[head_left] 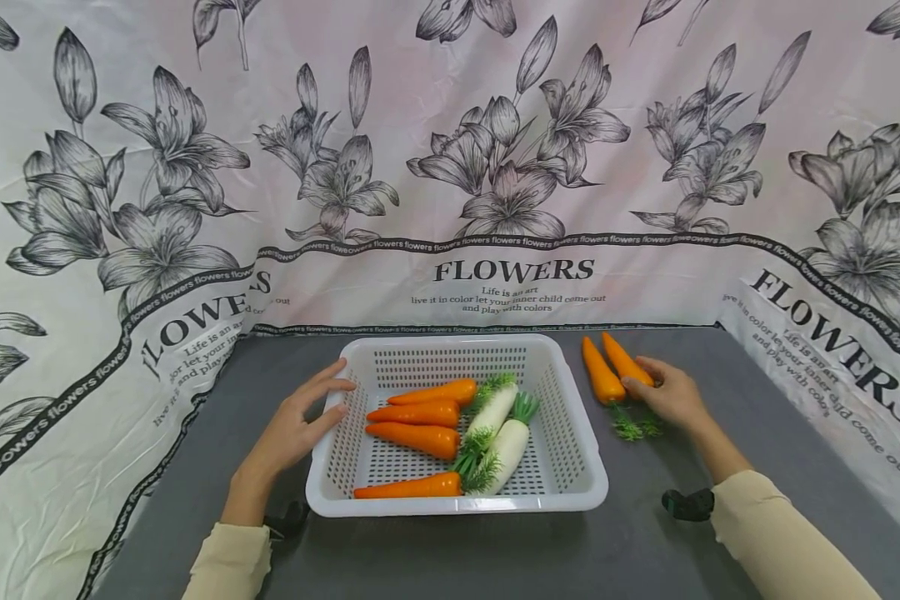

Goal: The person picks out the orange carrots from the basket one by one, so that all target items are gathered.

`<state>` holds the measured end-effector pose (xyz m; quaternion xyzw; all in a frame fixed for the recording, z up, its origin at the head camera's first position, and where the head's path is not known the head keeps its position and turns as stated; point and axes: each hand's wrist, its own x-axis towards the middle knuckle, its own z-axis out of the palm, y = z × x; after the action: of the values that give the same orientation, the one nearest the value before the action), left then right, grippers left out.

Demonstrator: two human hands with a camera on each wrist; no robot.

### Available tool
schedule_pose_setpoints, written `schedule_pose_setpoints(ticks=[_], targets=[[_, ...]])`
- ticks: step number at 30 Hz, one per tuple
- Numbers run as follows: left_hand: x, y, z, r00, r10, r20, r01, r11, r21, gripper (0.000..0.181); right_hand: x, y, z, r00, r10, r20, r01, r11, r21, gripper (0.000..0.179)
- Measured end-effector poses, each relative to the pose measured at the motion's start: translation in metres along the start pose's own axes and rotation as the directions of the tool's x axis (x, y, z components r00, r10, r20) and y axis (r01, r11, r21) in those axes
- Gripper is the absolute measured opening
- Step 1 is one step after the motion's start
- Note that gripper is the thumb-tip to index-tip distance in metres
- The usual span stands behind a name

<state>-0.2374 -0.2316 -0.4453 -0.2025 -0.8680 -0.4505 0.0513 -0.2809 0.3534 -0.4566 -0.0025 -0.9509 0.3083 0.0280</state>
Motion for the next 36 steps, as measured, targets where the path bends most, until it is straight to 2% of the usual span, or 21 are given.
schedule_pose_setpoints(ticks=[6,11,18,36], targets=[[0.002,0.001,0.001,1.0,0.001,0.005,-0.001,1.0,-0.011,0.036,-0.002,0.003,0.004,0.999,0.034,-0.005,-0.033,0.999,0.023,0.073],[0.002,0.001,0.001,1.0,0.003,0.001,-0.003,1.0,-0.01,0.036,-0.005,0.003,0.006,1.0,0.022,-0.013,-0.021,0.999,0.05,0.073],[0.001,-0.001,0.001,1.0,0.015,-0.001,-0.015,1.0,-0.007,0.035,-0.007,0.002,0.008,1.0,0.028,-0.01,-0.027,0.999,0.039,0.075],[0.0,0.0,0.001,1.0,-0.012,-0.002,0.012,1.0,-0.003,0.035,-0.011,0.001,0.003,1.0,0.028,-0.013,-0.026,0.997,0.078,0.073]])
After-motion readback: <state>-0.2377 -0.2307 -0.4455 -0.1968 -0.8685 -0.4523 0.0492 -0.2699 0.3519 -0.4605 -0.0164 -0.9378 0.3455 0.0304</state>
